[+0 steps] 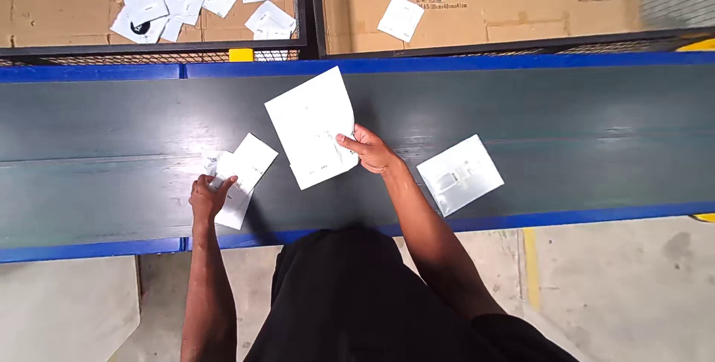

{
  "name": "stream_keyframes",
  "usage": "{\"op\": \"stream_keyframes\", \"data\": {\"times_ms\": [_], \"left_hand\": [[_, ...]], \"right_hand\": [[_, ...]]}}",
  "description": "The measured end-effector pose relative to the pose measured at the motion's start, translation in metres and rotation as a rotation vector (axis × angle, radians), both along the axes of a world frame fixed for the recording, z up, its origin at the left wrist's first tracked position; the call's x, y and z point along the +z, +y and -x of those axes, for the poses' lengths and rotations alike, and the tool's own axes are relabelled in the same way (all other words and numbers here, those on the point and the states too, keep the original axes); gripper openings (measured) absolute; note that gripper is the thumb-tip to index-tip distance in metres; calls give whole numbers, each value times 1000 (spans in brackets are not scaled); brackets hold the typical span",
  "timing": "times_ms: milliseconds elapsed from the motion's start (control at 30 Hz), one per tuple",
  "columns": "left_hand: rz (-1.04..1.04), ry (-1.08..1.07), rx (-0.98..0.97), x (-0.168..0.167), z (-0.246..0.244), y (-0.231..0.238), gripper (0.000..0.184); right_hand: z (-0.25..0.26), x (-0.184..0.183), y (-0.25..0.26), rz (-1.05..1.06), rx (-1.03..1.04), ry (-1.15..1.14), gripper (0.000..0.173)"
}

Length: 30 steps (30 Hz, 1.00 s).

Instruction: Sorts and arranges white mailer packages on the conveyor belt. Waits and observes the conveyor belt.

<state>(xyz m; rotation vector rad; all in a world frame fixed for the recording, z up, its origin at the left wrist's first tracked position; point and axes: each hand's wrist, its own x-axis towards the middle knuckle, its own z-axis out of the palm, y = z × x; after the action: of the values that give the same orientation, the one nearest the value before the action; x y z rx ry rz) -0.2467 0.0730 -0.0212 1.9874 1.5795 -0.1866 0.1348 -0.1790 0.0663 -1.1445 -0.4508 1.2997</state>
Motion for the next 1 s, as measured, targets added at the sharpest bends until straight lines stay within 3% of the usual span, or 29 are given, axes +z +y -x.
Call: {"op": "stream_keyframes", "data": {"times_ms": [100,267,333,433,600,700,800,867,933,1000], "left_hand": [[68,-134,51,1,3,-14,80],[152,-564,171,6,-3,-43,60],[203,-722,240,7,-10,-54,68],[264,-762,331,9,-20,-65,97],[316,-908,345,-5,-31,-71,59],[329,-1007,387,-10,-33,-74,54],[362,-1083,433,-19,-37,-74,46],[368,-1129,486,-20,-37,-75,45],[350,-1158,518,-17,-38,-74,44],[344,-1188,546,-13,-39,-75,46]], "right_hand": [[8,4,-10,-16,-20,19,36],[7,13,-20,-13,96,12,37],[0,21,-19,7,239,-32,33],[-11,37,-8,21,460,-62,28],[-23,57,9,98,616,-148,24],[-19,66,42,-4,444,-223,24],[-20,66,110,-235,18,-79,47],[-17,47,134,-148,-85,-73,64],[7,16,121,124,-12,-353,76],[45,-15,97,349,200,-523,83]]}}
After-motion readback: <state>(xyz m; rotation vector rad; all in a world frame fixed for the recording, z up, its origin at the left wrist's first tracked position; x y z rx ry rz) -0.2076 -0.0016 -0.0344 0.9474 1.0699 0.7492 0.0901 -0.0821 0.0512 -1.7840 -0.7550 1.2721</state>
